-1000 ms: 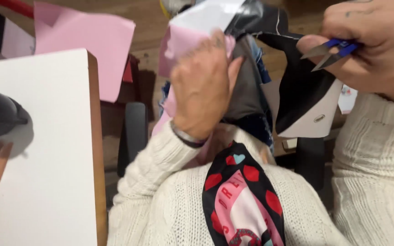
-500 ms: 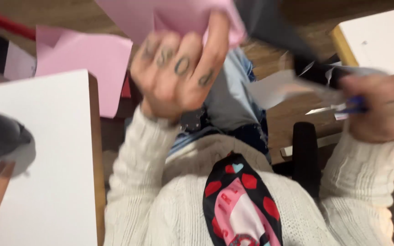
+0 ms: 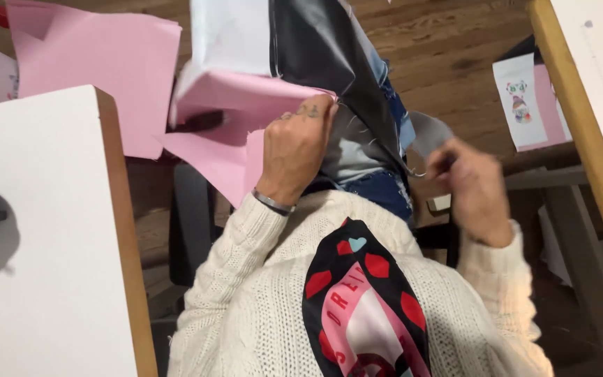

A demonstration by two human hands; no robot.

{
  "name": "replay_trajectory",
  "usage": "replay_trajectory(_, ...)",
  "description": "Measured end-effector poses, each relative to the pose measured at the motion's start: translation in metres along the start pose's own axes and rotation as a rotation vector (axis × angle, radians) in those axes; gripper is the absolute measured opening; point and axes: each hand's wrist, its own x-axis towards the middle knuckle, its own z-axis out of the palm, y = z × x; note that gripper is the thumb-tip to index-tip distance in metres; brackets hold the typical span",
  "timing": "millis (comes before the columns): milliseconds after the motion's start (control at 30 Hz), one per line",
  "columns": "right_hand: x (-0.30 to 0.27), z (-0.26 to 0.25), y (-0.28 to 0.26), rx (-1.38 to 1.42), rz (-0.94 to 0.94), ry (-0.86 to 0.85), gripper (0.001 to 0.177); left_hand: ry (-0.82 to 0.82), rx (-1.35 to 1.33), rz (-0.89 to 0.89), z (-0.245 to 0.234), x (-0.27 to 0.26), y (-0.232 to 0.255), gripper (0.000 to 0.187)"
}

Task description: The person is trimming and preparing various colored leather pieces using scissors.

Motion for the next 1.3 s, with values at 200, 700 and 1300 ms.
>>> replay_trajectory(200, 0.012, 0.092, -0.025, 0.943, 0.311, -0.172, 0.054, 0.01, -0.715, -0.297, -0.047, 0.01, 0.019, 0.012)
replay_trajectory(700, 0.027, 0.109, -0.03, 0.905, 0.247, -0.037, 0.044, -0.097, -0.851, -0.406, -0.075, 0.012, 0.018, 0.011)
replay_trajectory(1300, 0.038, 0.094, -0.038, 1.236, 0.328, 0.018, 0.044, -0.22, -0.901, -0.256, -0.07, 0.011, 0.015, 0.011)
